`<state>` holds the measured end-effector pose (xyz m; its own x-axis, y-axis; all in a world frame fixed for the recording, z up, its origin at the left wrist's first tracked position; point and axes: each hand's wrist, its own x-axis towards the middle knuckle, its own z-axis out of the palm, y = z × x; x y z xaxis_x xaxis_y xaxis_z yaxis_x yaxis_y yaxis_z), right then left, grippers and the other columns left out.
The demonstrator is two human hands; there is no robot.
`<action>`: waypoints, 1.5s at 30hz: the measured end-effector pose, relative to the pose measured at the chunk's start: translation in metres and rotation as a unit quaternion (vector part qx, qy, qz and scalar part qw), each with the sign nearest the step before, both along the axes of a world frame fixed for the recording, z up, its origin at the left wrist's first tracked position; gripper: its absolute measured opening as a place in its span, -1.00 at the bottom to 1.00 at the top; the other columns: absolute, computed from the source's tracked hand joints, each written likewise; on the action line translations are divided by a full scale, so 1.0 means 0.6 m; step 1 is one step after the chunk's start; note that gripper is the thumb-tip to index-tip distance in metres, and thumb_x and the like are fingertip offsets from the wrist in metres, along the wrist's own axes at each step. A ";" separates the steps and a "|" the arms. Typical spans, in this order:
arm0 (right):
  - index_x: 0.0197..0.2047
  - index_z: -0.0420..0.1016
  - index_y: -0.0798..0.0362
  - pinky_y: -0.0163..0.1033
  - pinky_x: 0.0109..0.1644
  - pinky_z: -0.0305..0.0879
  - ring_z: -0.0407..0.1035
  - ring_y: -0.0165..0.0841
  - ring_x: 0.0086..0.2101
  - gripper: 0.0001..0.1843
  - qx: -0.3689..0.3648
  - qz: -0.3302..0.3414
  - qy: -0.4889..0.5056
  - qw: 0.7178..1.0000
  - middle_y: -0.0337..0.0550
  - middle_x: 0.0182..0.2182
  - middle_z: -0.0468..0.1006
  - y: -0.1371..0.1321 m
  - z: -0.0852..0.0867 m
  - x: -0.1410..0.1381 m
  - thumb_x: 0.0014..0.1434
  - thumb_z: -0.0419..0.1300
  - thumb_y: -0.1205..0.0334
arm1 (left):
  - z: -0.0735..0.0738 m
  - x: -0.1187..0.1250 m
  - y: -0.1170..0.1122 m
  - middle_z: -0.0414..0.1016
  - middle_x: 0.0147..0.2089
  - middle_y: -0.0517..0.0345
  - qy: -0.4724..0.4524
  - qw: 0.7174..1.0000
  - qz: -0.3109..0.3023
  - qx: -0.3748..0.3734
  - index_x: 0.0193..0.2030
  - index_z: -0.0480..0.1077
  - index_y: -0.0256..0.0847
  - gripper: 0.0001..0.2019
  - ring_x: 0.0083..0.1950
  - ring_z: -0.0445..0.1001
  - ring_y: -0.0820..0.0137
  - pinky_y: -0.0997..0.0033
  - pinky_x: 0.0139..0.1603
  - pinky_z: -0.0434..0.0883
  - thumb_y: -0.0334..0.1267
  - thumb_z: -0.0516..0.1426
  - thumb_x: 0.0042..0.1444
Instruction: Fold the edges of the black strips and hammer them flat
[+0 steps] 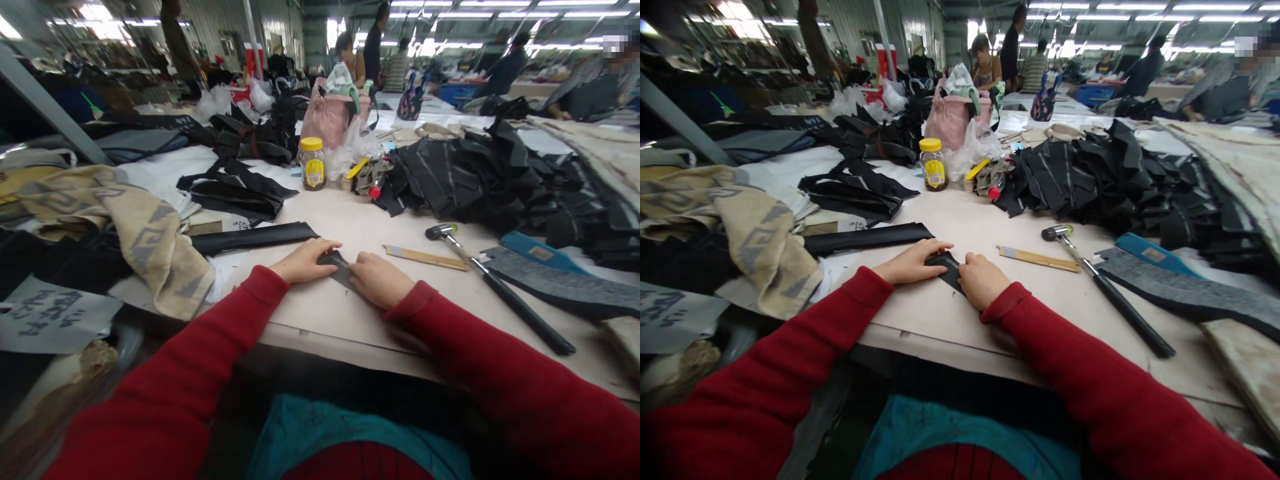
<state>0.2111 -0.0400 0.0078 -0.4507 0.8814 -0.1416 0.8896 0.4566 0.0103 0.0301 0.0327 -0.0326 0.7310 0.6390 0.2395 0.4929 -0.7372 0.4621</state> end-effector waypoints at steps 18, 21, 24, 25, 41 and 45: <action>-0.01 0.41 0.13 -0.24 -0.18 0.26 0.37 -0.32 -0.30 -0.66 -0.118 0.032 0.161 0.979 -0.03 -0.26 0.48 -0.009 0.008 0.101 0.17 0.03 0.24 | -0.018 0.085 0.028 0.43 -0.16 0.10 -0.004 0.998 0.055 0.006 -0.17 0.42 -0.20 -0.79 -0.10 0.36 0.32 0.30 -0.03 0.28 -0.26 0.15 0.02; -0.02 0.41 0.14 -0.23 -0.17 0.25 0.35 -0.31 -0.29 -0.67 -0.018 0.014 0.200 0.980 -0.02 -0.28 0.45 -0.007 -0.028 0.090 0.17 0.05 0.24 | -0.024 0.084 0.025 0.42 -0.15 0.11 -0.011 0.998 0.053 0.033 -0.16 0.42 -0.18 -0.80 -0.08 0.35 0.32 0.30 -0.01 0.27 -0.25 0.13 0.05; -0.04 0.42 0.12 -0.21 -0.14 0.25 0.32 -0.29 -0.26 -0.69 0.041 0.009 0.238 0.970 -0.02 -0.27 0.42 -0.005 -0.058 0.082 0.18 0.04 0.22 | -0.027 0.082 0.025 0.42 -0.13 0.11 -0.018 0.998 0.042 0.042 -0.15 0.43 -0.18 -0.82 -0.07 0.34 0.34 0.30 0.00 0.26 -0.31 0.09 0.09; -0.04 0.42 0.12 -0.20 -0.14 0.25 0.32 -0.30 -0.26 -0.69 0.050 0.006 0.250 0.967 -0.03 -0.27 0.42 -0.005 -0.064 0.081 0.18 0.04 0.22 | -0.028 0.082 0.025 0.42 -0.13 0.11 -0.020 0.998 0.037 0.043 -0.16 0.43 -0.18 -0.82 -0.08 0.34 0.34 0.30 0.00 0.26 -0.34 0.08 0.10; -0.02 0.41 0.12 -0.20 -0.15 0.22 0.29 -0.30 -0.28 -0.63 0.054 -0.028 0.264 0.963 -0.05 -0.29 0.41 -0.007 -0.068 0.089 0.15 0.09 0.13 | -0.017 0.077 0.031 0.44 -0.22 0.12 0.000 0.996 -0.050 0.071 -0.27 0.42 -0.22 -0.82 -0.13 0.33 0.38 0.35 -0.01 0.24 -0.45 0.01 0.11; -0.01 0.40 0.11 -0.20 -0.14 0.21 0.29 -0.29 -0.26 -0.62 0.052 -0.034 0.254 0.965 -0.06 -0.30 0.40 -0.008 -0.066 0.089 0.15 0.08 0.10 | -0.010 0.073 0.027 0.43 -0.19 0.10 0.031 0.992 -0.078 0.090 -0.24 0.41 -0.22 -0.82 -0.10 0.31 0.37 0.34 0.01 0.22 -0.43 -0.01 0.15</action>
